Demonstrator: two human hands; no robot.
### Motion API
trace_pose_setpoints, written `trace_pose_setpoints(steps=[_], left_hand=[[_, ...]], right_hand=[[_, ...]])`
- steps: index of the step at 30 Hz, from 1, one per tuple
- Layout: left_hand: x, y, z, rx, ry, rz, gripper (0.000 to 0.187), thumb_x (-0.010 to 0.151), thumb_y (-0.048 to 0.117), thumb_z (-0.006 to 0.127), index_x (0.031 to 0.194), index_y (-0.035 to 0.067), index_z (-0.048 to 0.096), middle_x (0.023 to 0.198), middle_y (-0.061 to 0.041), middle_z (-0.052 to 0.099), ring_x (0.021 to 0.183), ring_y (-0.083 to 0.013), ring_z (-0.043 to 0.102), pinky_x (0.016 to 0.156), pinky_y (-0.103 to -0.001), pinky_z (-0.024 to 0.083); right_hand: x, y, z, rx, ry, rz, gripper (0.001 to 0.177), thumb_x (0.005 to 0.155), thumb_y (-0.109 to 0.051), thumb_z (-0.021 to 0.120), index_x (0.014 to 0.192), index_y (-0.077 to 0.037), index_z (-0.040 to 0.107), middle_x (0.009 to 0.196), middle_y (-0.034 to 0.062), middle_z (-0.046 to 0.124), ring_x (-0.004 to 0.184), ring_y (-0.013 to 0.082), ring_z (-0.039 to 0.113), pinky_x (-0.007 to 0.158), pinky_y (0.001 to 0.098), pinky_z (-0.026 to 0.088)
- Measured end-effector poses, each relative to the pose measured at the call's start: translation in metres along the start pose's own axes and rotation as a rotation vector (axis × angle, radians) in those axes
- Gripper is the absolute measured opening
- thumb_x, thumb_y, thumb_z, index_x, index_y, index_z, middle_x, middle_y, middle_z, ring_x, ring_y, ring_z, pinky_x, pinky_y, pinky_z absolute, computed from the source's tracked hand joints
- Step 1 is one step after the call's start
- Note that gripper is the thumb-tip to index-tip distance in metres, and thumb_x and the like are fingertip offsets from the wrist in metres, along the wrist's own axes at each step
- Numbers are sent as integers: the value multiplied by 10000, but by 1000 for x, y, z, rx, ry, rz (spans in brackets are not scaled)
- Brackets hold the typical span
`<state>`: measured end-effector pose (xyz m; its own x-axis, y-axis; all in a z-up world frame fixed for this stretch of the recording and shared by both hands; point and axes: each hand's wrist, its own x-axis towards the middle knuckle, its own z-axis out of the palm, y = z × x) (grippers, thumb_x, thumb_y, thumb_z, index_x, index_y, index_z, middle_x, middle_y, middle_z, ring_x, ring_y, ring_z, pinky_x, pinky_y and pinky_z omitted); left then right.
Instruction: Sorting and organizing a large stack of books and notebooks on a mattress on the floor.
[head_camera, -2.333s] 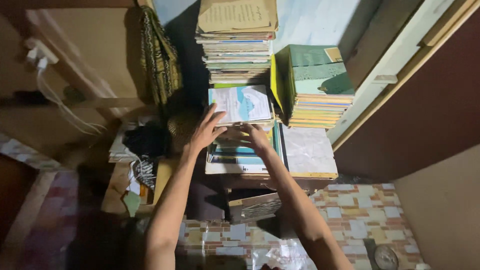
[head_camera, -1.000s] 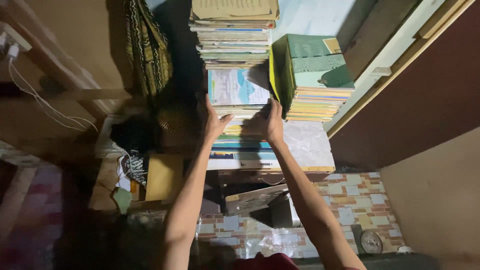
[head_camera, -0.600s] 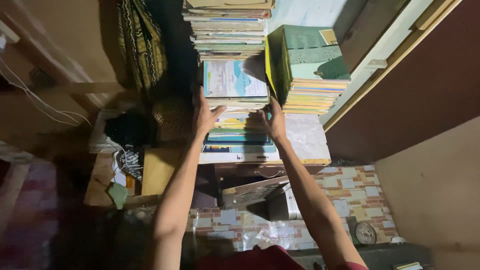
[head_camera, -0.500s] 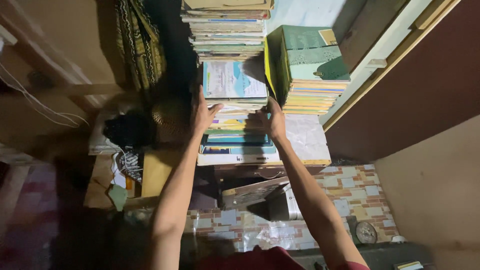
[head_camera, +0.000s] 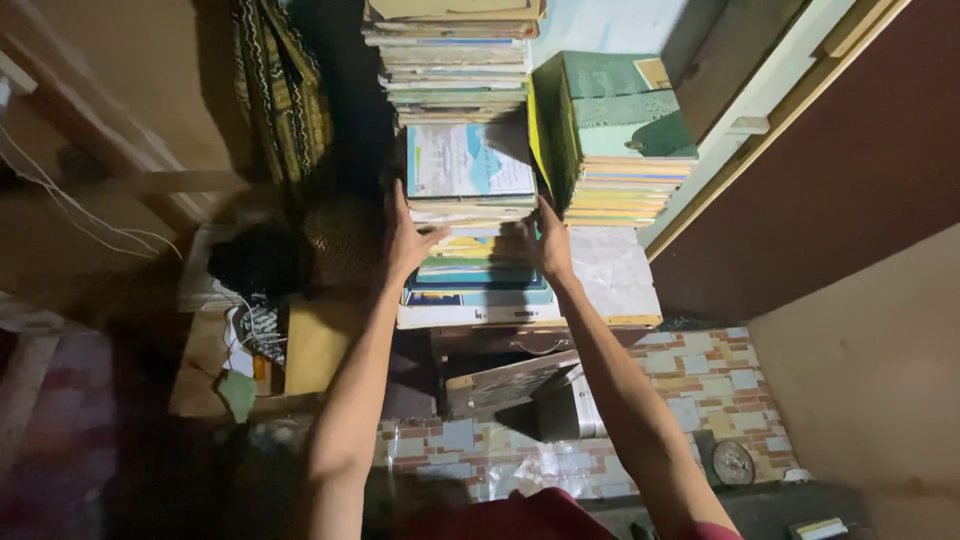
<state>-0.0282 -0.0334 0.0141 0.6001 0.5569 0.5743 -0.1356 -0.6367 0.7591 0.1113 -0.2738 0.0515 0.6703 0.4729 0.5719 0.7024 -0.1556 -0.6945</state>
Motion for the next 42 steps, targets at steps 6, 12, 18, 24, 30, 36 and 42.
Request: trace_pose_setpoints(steps=[6, 12, 18, 24, 30, 36, 42], left_hand=[[-1, -17, 12, 70, 83, -55, 1149, 753, 196, 933, 1634, 131, 198, 1583, -272, 421, 1413, -436, 478, 1133, -437, 444], [1, 2, 6, 119, 45, -139, 1099, 786, 148, 906, 1646, 150, 223, 1566, -265, 441, 1402, -467, 458, 1100, -474, 440], [-8, 11, 2, 184, 150, 81, 1122, 740, 142, 917, 1581, -6, 189, 1546, -358, 395, 1414, -485, 414, 1160, -480, 375], [-29, -62, 37, -17, 92, -137, 1084, 848, 311, 869, 1589, -68, 176, 1490, -325, 485, 1374, -422, 498, 1124, -430, 422], [-32, -44, 23, 53, 72, -151, 975, 793, 398, 904, 1504, -26, 387, 1363, -272, 616, 1238, -412, 610, 1022, -442, 498], [-28, -45, 27, 121, 40, -248, 858, 780, 472, 878, 1414, 33, 502, 1279, -225, 683, 1156, -400, 652, 970, -462, 514], [-26, -47, 27, 271, -3, -314, 887, 804, 490, 876, 1431, 2, 483, 1283, -275, 651, 1152, -477, 604, 958, -510, 497]], right_hand=[[8, -32, -17, -22, -82, 92, 274, 955, -92, 666, 1228, -115, 676, 892, 105, 712, 795, 149, 634, 766, 310, 532], [9, -28, -16, -192, -7, -135, 335, 945, -135, 688, 1274, -89, 645, 1070, 199, 715, 1006, 446, 660, 782, 440, 539], [11, -17, -18, -154, -92, -39, 458, 950, -168, 677, 1392, -86, 589, 1082, 217, 702, 1019, 426, 681, 785, 441, 549], [-6, 20, -9, 85, -155, 122, 361, 972, -185, 732, 1310, -76, 669, 1081, 91, 802, 978, 147, 727, 841, 322, 564], [-8, 40, 2, 297, -166, 164, 450, 890, -146, 729, 1324, -63, 640, 968, 93, 685, 882, 65, 665, 784, 282, 579], [-2, -7, -13, -94, -151, 245, 244, 937, -225, 723, 1072, -22, 727, 887, 109, 792, 815, 153, 762, 734, 333, 577], [6, 28, -7, -255, -168, 113, 235, 922, -263, 760, 1057, -71, 769, 940, 159, 762, 867, 287, 753, 724, 382, 574]])
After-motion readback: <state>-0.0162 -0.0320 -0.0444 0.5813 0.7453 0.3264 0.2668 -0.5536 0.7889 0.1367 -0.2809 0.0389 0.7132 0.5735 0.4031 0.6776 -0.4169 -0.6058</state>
